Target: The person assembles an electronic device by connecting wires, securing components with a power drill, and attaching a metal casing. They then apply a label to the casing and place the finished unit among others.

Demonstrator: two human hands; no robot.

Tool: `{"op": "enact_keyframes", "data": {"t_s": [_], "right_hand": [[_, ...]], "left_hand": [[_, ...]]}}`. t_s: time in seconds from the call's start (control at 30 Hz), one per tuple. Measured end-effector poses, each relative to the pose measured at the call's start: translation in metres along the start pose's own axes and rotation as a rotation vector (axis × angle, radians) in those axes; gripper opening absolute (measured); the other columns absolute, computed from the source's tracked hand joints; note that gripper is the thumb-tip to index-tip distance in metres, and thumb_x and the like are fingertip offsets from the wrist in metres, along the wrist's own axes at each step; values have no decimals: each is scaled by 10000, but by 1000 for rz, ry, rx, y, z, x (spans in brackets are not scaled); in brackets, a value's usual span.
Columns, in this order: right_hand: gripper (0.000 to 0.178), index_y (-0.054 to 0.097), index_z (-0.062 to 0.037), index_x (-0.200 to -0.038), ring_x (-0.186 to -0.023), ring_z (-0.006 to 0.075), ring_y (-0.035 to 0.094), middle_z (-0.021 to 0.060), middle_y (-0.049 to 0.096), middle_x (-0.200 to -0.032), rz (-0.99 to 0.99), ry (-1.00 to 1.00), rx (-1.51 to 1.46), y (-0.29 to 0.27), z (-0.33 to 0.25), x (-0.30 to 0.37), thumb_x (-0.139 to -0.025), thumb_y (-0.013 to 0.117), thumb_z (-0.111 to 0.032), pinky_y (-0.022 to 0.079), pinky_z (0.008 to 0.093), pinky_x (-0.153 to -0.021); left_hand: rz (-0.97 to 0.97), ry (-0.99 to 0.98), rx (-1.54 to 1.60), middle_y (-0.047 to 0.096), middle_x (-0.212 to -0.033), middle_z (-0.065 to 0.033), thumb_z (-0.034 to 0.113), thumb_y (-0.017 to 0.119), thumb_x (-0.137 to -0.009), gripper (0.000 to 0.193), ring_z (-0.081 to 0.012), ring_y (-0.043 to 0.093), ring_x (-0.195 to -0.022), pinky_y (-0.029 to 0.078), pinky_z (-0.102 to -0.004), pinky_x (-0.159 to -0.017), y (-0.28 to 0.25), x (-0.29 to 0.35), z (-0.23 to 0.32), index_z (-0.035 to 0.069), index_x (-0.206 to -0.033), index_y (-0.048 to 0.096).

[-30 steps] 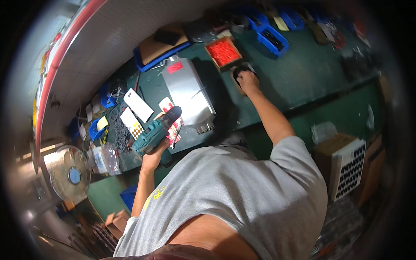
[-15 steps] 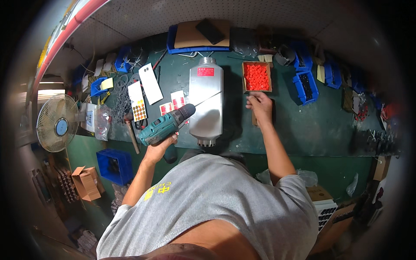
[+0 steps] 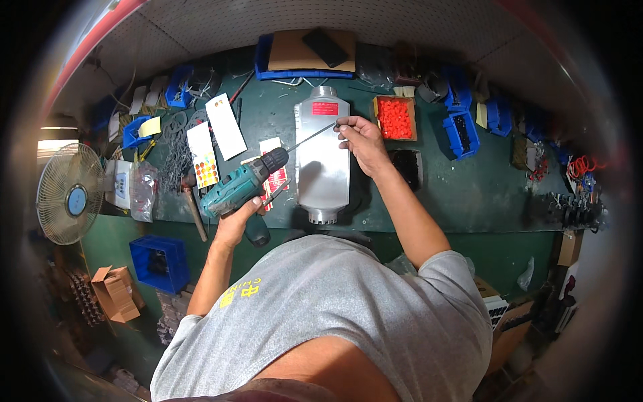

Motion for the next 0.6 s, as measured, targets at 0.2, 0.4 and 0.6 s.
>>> {"op": "enact_keyframes", "data": {"t_s": [0.2, 0.4, 0.6], "right_hand": [[172, 648, -8, -1150, -861, 112, 623, 63, 676, -995, -12, -14, 40, 18, 2, 0, -987, 625, -57, 549, 269, -746], [183, 655, 13, -1146, -858, 124, 646, 66, 675, -995, -84, -53, 380, 21, -5, 0, -977, 644, -55, 545, 262, -727], [219, 650, 29, -1192, -881, 130, 662, 76, 685, -1012, -197, 105, 158, 32, -16, -10, -980, 625, -21, 586, 277, -738]], "left_hand": [[-32, -8, 41, 677, -814, -22, 180, 728, -913, 207, -136, 644, -776, 517, -316, -739, -17, 3, -1, 34, -1058, 705], [-78, -131, 179, 672, -795, -61, 176, 716, -893, 216, -180, 659, -739, 539, -332, -714, -37, 0, -1, 29, -1043, 668], [-111, -155, 300, 652, -803, -66, 194, 716, -901, 228, -189, 641, -724, 540, -333, -711, -52, -6, -1, 21, -1037, 655]]}}
Point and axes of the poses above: each hand's wrist, its own x-axis away from the middle knuckle, its own y-axis out of the palm, z = x × y, the point moved 2 cm from there along -x, towards the middle knuckle
